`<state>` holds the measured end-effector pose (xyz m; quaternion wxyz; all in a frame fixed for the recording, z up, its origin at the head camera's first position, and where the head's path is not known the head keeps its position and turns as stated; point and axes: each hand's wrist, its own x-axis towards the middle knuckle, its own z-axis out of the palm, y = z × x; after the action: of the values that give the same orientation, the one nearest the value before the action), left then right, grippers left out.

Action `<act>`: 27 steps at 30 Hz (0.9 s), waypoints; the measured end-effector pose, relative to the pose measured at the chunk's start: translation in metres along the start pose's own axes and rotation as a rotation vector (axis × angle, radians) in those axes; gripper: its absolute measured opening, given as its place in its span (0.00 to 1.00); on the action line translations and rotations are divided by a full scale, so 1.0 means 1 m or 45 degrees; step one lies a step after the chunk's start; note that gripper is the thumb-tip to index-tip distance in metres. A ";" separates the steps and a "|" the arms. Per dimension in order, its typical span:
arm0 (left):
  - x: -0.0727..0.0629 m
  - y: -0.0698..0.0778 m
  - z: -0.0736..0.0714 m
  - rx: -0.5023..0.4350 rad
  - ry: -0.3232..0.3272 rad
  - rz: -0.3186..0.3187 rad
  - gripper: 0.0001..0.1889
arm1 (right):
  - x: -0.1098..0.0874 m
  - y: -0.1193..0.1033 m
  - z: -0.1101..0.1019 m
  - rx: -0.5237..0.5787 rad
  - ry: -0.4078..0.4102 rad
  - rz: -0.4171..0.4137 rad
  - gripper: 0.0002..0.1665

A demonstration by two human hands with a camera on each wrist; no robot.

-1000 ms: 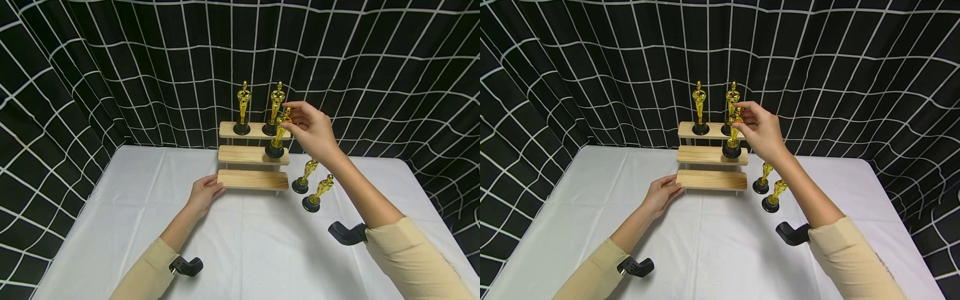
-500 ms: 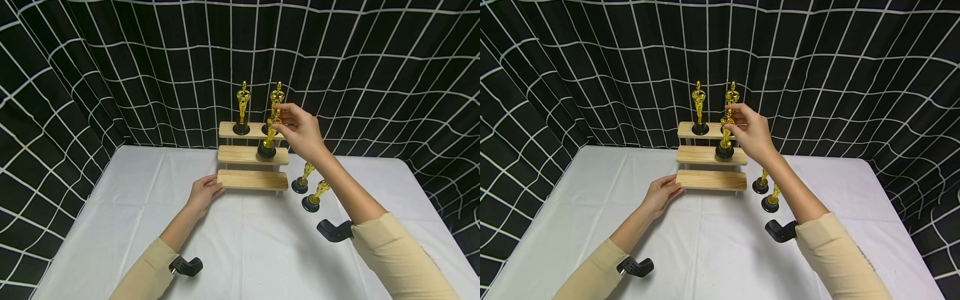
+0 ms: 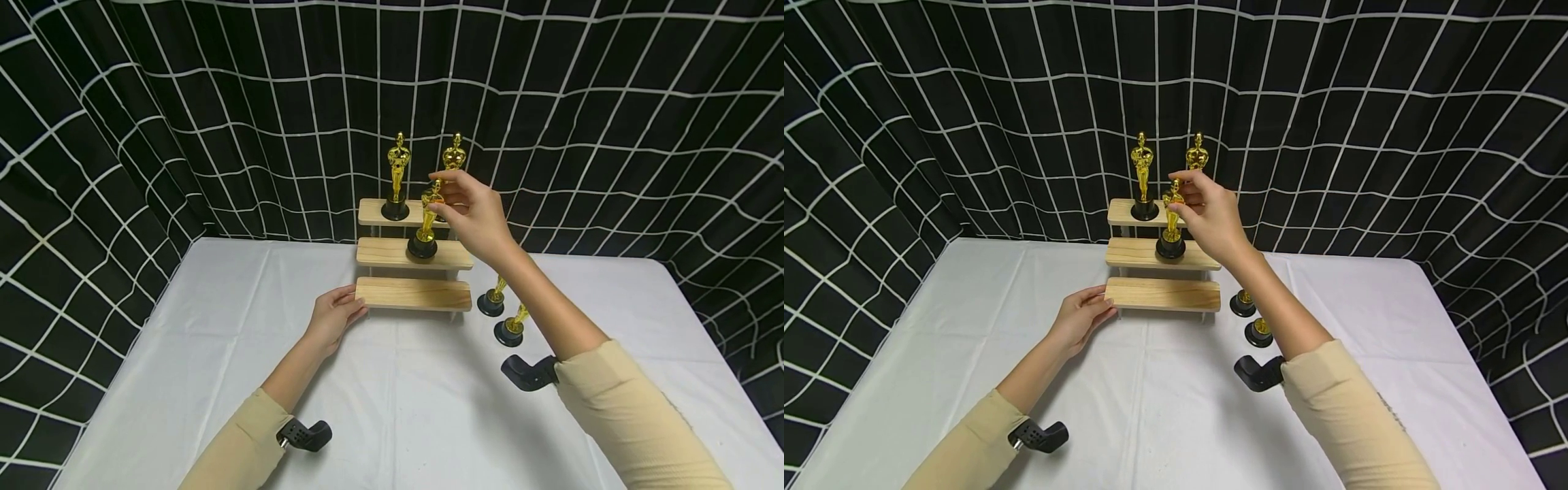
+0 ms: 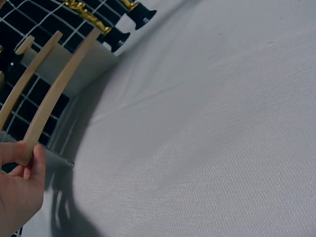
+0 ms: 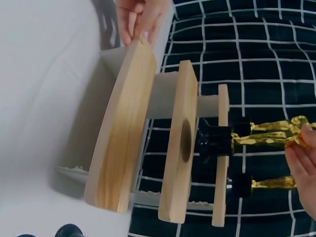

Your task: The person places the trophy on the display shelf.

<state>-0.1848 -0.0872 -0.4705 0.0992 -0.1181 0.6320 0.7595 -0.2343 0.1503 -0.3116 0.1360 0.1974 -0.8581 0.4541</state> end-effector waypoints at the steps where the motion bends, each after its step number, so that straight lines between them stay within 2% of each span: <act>1: 0.000 0.000 0.000 0.001 0.000 -0.001 0.24 | 0.001 0.000 0.001 0.001 0.000 -0.003 0.24; 27: 0.000 0.002 0.001 -0.007 0.009 -0.014 0.25 | 0.009 0.001 0.035 0.056 -0.036 -0.009 0.24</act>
<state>-0.1851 -0.0869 -0.4688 0.1010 -0.1245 0.6297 0.7601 -0.2445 0.1197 -0.3274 0.1211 0.2095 -0.8491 0.4695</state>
